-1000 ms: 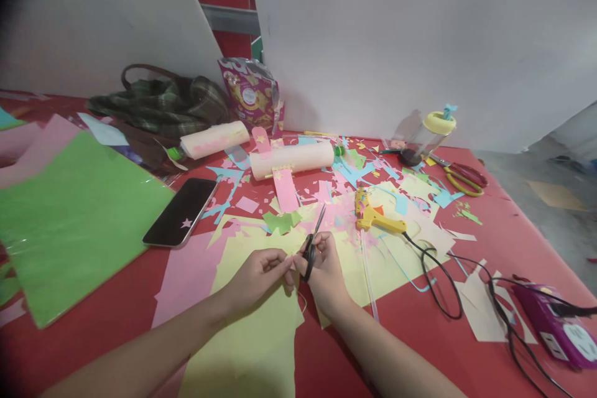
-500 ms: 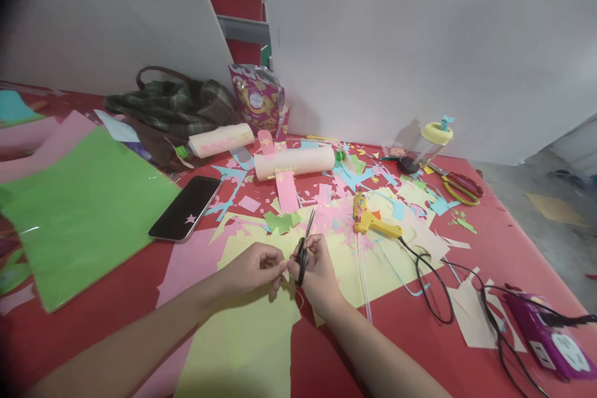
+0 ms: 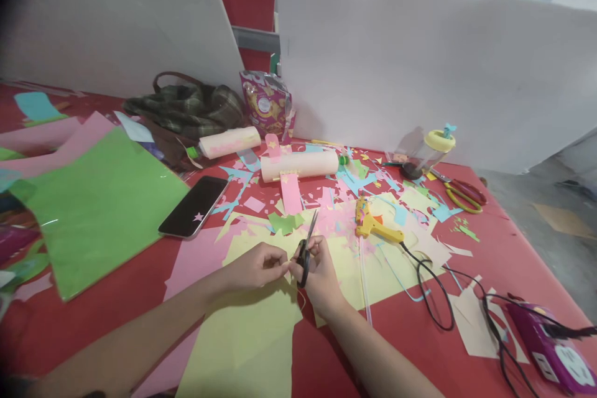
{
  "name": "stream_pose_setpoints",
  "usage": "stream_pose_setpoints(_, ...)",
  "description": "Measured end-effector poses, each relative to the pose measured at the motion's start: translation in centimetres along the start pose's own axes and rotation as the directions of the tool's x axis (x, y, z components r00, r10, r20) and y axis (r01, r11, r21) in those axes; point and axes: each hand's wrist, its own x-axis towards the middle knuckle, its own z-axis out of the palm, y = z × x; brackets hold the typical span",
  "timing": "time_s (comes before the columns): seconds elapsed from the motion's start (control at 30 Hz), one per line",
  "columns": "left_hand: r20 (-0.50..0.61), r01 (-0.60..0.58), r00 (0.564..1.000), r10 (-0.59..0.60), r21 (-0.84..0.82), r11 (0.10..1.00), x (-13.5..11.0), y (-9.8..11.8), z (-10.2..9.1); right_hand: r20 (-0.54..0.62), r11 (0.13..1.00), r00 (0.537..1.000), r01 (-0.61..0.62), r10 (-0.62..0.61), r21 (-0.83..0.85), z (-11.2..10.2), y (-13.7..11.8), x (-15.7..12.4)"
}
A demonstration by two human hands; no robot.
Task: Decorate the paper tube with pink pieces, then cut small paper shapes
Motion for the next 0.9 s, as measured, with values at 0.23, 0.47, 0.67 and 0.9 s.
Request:
stream_pose_setpoints(0.23, 0.152, 0.008, 0.988, -0.019, 0.071, 0.997, -0.2, 0.8, -0.9, 0.099, 1.000, 0.995, -0.022, 0.020, 0.016, 0.0, -0.2, 0.0)
stream_pose_setpoints(0.47, 0.254, -0.060, 0.967, 0.023, 0.138, 0.989, -0.1, 1.0, -1.9, 0.156, 0.999, 0.986, -0.047, 0.049, -0.013, 0.2, -0.5, -0.1)
stream_pose_setpoints(0.67, 0.248, -0.051, 0.969, 0.014, 0.141, 0.989, 0.0, 1.4, -2.4, 0.125, 0.999, 0.992, -0.034, 0.035, -0.016, 0.2, -0.6, 0.1)
stream_pose_setpoints(0.9, -0.010, -0.045, 0.999, 0.048, 0.174, 0.984, 1.2, 2.2, -4.4, 0.066, 0.999, 0.997, 0.035, -0.036, 0.017, -0.3, -1.5, 0.6)
